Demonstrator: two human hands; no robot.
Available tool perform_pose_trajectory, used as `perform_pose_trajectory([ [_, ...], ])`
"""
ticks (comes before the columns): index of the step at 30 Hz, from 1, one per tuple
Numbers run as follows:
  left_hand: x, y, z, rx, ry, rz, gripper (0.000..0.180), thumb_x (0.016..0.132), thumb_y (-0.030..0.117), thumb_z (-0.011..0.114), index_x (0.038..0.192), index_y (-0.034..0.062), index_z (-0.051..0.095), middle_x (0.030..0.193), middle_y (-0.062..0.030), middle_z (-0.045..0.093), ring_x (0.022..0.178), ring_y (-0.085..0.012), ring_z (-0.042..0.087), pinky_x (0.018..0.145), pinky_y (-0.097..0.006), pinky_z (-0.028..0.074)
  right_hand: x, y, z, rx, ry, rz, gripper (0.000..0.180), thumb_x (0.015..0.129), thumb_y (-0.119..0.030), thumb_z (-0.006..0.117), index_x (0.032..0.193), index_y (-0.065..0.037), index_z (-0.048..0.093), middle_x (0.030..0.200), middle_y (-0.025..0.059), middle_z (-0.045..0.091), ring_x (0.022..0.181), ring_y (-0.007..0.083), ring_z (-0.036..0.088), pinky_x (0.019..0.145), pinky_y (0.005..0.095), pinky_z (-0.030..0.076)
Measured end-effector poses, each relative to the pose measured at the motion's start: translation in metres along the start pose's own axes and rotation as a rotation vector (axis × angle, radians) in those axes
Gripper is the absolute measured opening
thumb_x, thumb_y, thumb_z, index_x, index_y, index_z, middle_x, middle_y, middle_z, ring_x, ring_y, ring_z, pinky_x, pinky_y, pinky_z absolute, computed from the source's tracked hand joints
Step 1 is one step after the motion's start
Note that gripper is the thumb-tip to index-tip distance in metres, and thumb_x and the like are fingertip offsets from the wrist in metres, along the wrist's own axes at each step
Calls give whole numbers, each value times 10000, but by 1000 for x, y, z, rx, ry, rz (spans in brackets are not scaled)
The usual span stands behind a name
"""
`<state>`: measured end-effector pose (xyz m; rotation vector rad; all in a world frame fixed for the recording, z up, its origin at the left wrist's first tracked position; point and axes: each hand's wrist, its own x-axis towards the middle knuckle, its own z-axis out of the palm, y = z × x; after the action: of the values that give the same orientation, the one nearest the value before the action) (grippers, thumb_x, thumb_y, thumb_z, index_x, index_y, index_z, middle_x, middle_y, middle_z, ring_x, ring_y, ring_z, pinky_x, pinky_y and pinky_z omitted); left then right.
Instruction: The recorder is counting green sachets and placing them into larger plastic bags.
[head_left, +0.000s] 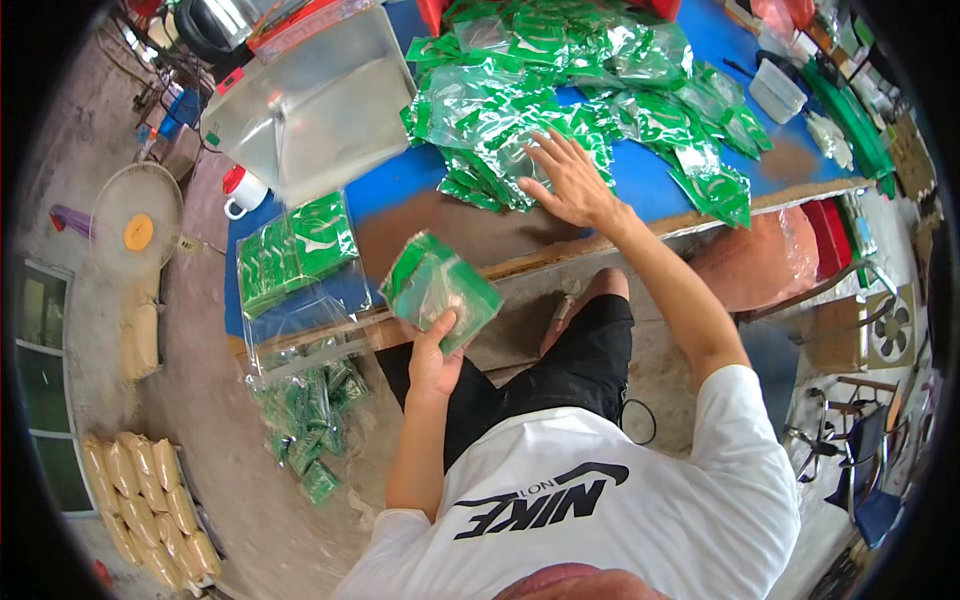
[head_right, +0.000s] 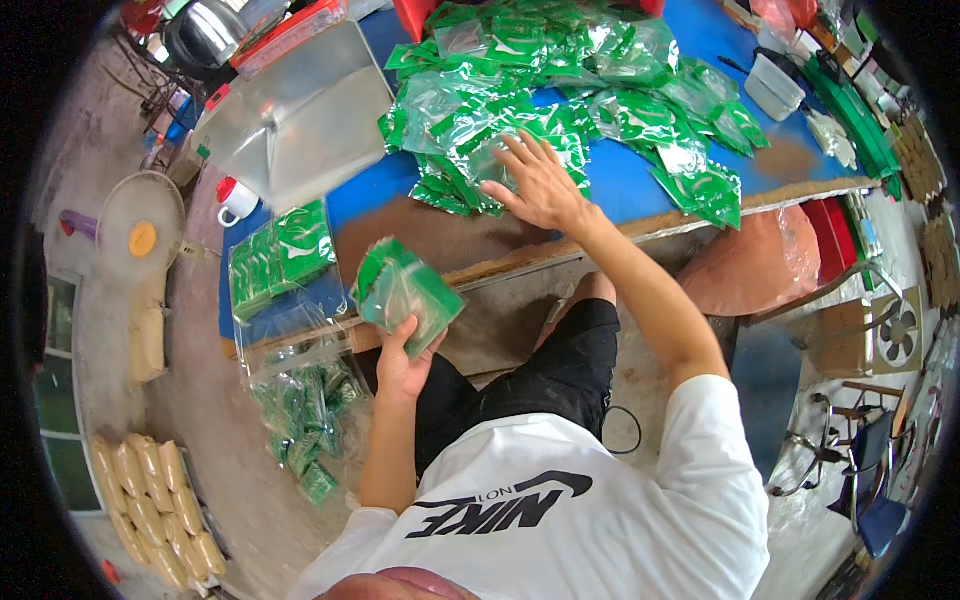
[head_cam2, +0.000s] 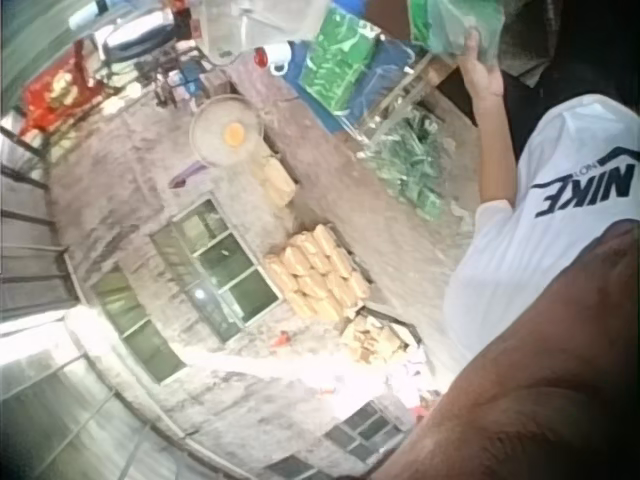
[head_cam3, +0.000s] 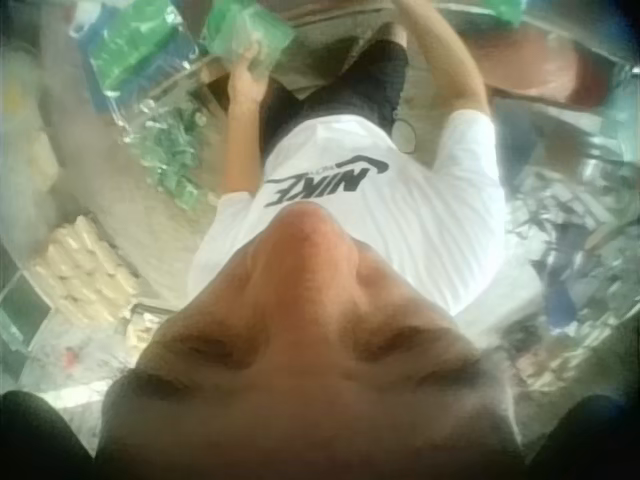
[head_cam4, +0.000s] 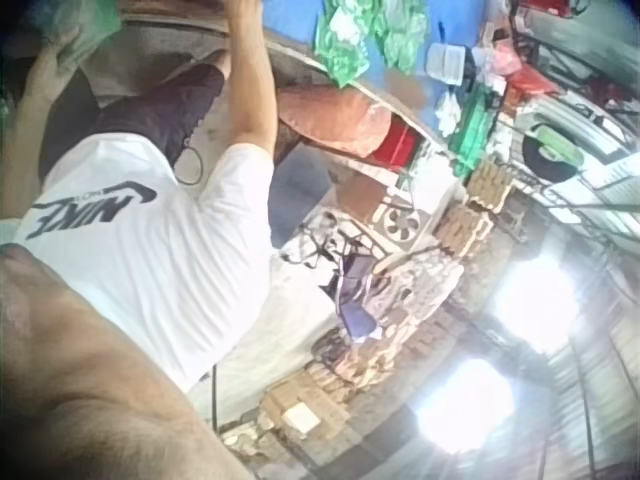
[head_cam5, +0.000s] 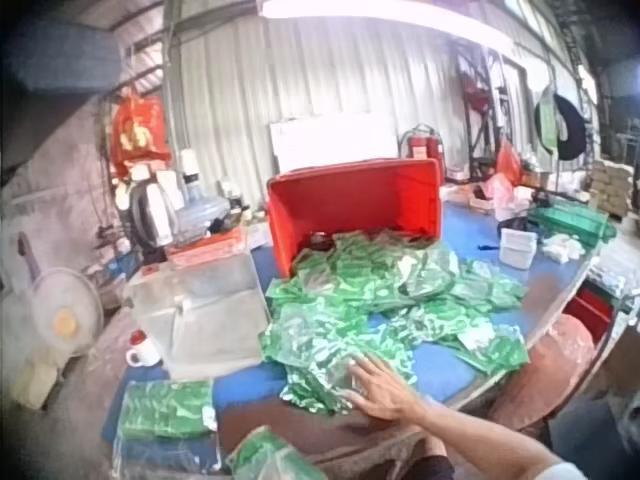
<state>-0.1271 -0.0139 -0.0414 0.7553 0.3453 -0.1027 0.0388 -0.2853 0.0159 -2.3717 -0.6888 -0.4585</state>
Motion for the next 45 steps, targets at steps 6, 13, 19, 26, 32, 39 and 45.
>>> perform_pose_trajectory([
  [6, -1, -7, -8, -133, -22, -96, 480, 868, 101, 724, 1307, 69, 532, 1219, -81, 635, 1119, -258, 631, 942, -430, 537, -55, -44, 31, -360, -211, -106, 714, 940, -521, 546, 1438, -18, 453, 1452, 255, 440, 1399, 446, 336, 1173, 579, 232],
  [13, 2, -5, 1, -1, 5, -46, 519, 880, 83, 708, 1347, 53, 484, 1301, -88, 578, 1187, -262, 592, 1002, -462, 523, -25, -49, 18, 149, -432, -282, 393, 893, -184, 588, 1238, 3, 608, 1247, 198, 625, 1176, 371, 580, 989, 473, 457],
  [19, -13, -10, -21, -67, -26, -204, 577, 863, 73, 705, 1388, 59, 467, 1303, -100, 584, 1210, -292, 584, 1018, -487, 511, 11, 28, 23, -372, -147, -178, 805, 927, -652, 491, 1419, -15, 462, 1497, 221, 410, 1435, 420, 306, 1168, 590, 221],
  [26, -18, -11, -33, -236, -177, -108, 582, 816, 28, 748, 1346, 51, 509, 1256, -53, 603, 1195, -228, 579, 1032, -411, 475, -61, -65, 21, -219, -379, -259, 898, 863, -633, 601, 1469, -5, 390, 1517, 241, 364, 1457, 423, 262, 1190, 563, 200],
  [32, -15, -2, -23, -143, -32, -62, 547, 841, 31, 724, 1344, 52, 510, 1249, -55, 604, 1172, -221, 590, 1031, -389, 472, -35, -52, 20, 182, -344, -456, 694, 800, -454, 778, 1286, -8, 561, 1354, 200, 570, 1241, 390, 556, 1074, 496, 428],
  [39, -31, -16, -60, -195, -57, -97, 611, 777, -18, 709, 1348, 43, 501, 1260, -64, 603, 1157, -233, 598, 1003, -398, 491, -50, -20, 12, -360, -226, -202, 792, 788, -345, 786, 1452, -86, 441, 1524, 184, 400, 1427, 350, 358, 1137, 511, 340],
  [45, -39, -6, -81, -156, -231, -52, 700, 722, -56, 740, 1369, 76, 510, 1261, -61, 607, 1168, -241, 596, 975, -423, 505, -62, -42, 20, 212, -44, -188, 501, 794, -24, 713, 1283, -65, 614, 1204, 99, 685, 1042, 355, 654, 893, 400, 535],
])
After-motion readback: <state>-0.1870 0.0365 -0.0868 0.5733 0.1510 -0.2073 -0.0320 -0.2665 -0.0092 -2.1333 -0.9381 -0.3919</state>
